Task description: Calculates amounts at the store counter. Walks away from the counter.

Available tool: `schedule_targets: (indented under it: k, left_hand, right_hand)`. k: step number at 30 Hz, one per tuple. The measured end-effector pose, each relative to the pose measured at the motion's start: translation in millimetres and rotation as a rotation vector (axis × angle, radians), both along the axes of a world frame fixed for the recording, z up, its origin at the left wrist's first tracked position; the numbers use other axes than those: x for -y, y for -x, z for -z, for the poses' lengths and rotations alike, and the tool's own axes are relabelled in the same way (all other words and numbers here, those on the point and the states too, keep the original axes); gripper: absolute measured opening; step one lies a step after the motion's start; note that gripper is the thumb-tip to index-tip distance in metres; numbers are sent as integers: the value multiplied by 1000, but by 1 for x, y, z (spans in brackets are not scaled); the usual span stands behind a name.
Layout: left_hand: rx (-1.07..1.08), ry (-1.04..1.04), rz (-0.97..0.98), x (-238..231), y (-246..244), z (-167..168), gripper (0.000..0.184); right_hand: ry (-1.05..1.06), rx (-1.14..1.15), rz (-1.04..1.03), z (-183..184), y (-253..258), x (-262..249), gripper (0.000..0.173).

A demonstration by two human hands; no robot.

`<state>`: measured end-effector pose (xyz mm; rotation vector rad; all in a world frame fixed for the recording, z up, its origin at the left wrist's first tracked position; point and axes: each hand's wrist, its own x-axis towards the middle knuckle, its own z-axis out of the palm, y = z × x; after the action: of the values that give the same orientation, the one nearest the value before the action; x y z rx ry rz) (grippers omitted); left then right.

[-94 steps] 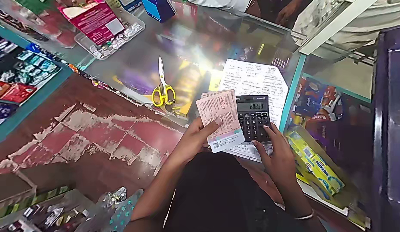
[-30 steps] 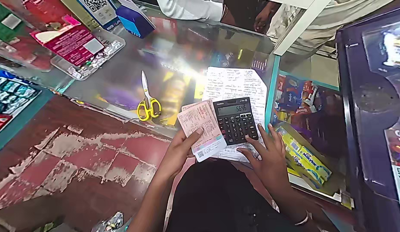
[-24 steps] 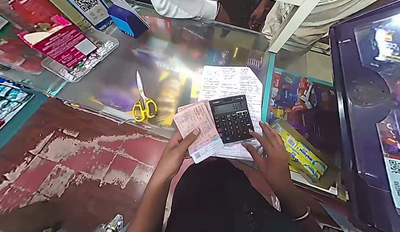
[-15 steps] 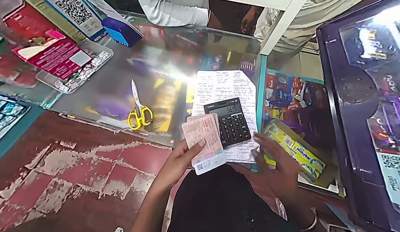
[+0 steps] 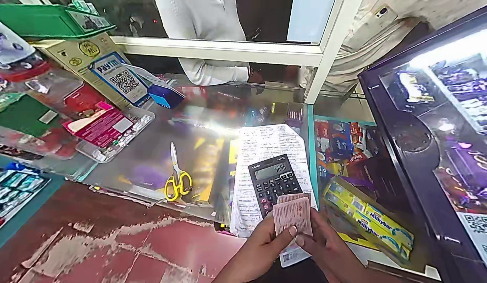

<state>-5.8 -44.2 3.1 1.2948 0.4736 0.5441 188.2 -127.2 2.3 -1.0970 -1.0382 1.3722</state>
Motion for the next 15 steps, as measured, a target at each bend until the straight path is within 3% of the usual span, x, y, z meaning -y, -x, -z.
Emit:
schedule_targets:
  k: [5,8,10,12,15]
  left_hand:
    - [-32,-89,-49,-3,0,-5,41]
    - [-70,-191,-42,-16,8,-8,47]
    - [-71,-182,-51,-21,15,-2,40]
    - [33,-90,-81,-23,24,7,32]
    - [177,18,-145,-28,32,14,31]
  right_hand:
    - [-110,188,3,-11,-19,-17,39]
    - [-170,269,241,-36,-48,-34,33]
    - [-204,522,481,-49,-66,-53,41]
    - [-272,936,629,-51,-84,-80,45]
    - [-154,1350,656,-54,-102,-129,41]
